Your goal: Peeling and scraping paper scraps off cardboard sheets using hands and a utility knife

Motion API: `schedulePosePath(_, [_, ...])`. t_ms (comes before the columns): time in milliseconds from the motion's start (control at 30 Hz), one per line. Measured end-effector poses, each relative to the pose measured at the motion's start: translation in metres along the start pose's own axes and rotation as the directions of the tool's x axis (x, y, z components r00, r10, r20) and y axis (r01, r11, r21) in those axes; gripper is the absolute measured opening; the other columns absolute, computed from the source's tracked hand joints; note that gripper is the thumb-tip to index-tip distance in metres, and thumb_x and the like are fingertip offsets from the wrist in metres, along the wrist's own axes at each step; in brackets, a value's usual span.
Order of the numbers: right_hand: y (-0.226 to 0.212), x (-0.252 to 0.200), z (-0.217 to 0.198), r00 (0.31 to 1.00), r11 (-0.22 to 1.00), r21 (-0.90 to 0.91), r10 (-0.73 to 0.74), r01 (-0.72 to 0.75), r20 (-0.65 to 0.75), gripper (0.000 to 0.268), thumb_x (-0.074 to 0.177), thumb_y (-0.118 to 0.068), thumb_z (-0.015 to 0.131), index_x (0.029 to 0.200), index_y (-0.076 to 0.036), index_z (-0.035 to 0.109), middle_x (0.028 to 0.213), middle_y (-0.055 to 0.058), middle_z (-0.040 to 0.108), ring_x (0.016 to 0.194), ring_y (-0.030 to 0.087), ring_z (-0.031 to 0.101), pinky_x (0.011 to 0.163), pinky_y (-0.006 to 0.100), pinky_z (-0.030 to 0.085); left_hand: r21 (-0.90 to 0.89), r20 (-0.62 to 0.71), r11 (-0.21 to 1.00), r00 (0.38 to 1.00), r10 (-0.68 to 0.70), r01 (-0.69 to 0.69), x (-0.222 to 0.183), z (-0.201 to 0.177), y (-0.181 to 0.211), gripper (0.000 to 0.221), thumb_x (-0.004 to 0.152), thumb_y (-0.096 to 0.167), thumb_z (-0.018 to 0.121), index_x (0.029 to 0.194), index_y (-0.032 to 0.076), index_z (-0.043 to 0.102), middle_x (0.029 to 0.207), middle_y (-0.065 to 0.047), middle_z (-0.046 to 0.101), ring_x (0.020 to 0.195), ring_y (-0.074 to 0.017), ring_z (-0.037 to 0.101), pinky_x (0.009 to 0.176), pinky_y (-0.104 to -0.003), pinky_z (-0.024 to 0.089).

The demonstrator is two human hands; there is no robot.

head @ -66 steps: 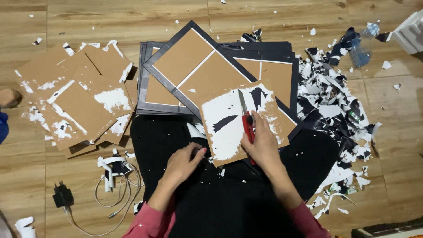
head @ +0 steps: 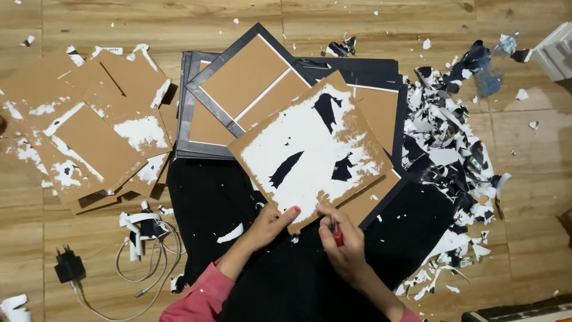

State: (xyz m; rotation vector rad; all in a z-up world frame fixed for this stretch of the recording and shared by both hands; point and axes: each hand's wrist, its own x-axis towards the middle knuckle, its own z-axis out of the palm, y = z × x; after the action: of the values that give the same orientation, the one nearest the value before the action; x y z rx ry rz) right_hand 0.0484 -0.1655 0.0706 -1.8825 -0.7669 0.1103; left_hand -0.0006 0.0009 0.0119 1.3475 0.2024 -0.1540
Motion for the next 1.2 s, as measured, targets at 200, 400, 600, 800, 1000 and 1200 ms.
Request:
schedulePosePath(200, [-0.003,0.0,-0.008,0.989,0.993,0.019,0.117,-0.115,-0.091,0.03,0.083,-0.009,0.051,0.111,0.0,0.056,0.078,0.005,0.058,0.068,0.01,0.059,0.076,0.022,0.052,0.044,0.032,0.999,0.999,-0.01,0.008,0.002,0.006,-0.003,0.036,0.084,0.033,0.053,0.106,0.006,0.061,0.106,-0.003,0.063,0.096,-0.0138,0.06,0.083,-0.027,0.048])
schedulePosePath(400, [0.023,0.014,-0.039,0.922,0.991,-0.12,0.011,-0.062,-0.387,0.024,0.076,0.004,0.056,0.099,0.0,0.064,0.061,0.009,0.058,0.047,0.015,0.049,0.044,0.027,0.041,0.087,0.223,0.996,0.974,-0.049,0.03,-0.001,-0.001,-0.021,0.043,0.09,0.03,0.055,0.056,0.004,0.063,0.05,-0.007,0.062,0.048,-0.0125,0.056,0.054,-0.027,0.046])
schedulePosePath(600, [0.041,0.017,-0.083,0.888,0.976,-0.199,-0.011,-0.09,-0.459,0.02,0.086,0.004,0.054,0.104,0.009,0.061,0.062,0.014,0.056,0.046,0.016,0.043,0.044,0.024,0.037,0.212,0.294,0.974,0.946,-0.138,0.076,0.009,-0.016,-0.029,0.045,0.088,0.035,0.055,0.054,0.007,0.062,0.046,-0.006,0.06,0.041,-0.0123,0.054,0.047,-0.025,0.044])
schedulePosePath(800, [0.035,0.01,-0.099,0.847,0.853,-0.228,0.363,-0.47,-0.388,0.028,0.091,-0.015,0.058,0.116,-0.002,0.058,0.091,0.022,0.059,0.08,0.031,0.056,0.075,0.043,0.043,0.259,0.414,0.963,0.892,-0.179,0.073,0.014,-0.032,0.013,0.045,0.086,0.031,0.058,0.051,0.004,0.061,0.044,-0.008,0.059,0.037,-0.0125,0.05,0.043,-0.025,0.042])
schedulePosePath(1000, [0.065,-0.011,-0.105,0.796,0.678,0.632,0.585,-0.375,-0.156,0.016,0.092,-0.008,0.042,0.102,-0.001,0.053,0.042,0.003,0.038,0.027,0.006,0.029,0.027,0.017,0.031,0.409,0.448,0.908,0.846,-0.288,0.092,0.021,-0.054,0.07,0.04,0.081,0.031,0.059,0.053,0.003,0.062,0.043,-0.01,0.059,0.039,-0.0162,0.054,0.045,-0.027,0.045])
schedulePosePath(1200, [0.043,-0.018,-0.084,0.749,0.636,0.693,0.628,-0.34,-0.208,0.005,0.085,0.0,0.048,0.086,-0.005,0.048,0.038,0.003,0.033,0.026,0.008,0.026,0.027,0.02,0.029,-0.131,-0.195,0.991,0.981,0.002,-0.028,0.033,-0.065,0.074,0.059,0.086,0.057,0.032,0.089,0.009,0.066,0.073,-0.002,0.061,0.073,-0.01,0.056,0.084,-0.025,0.043])
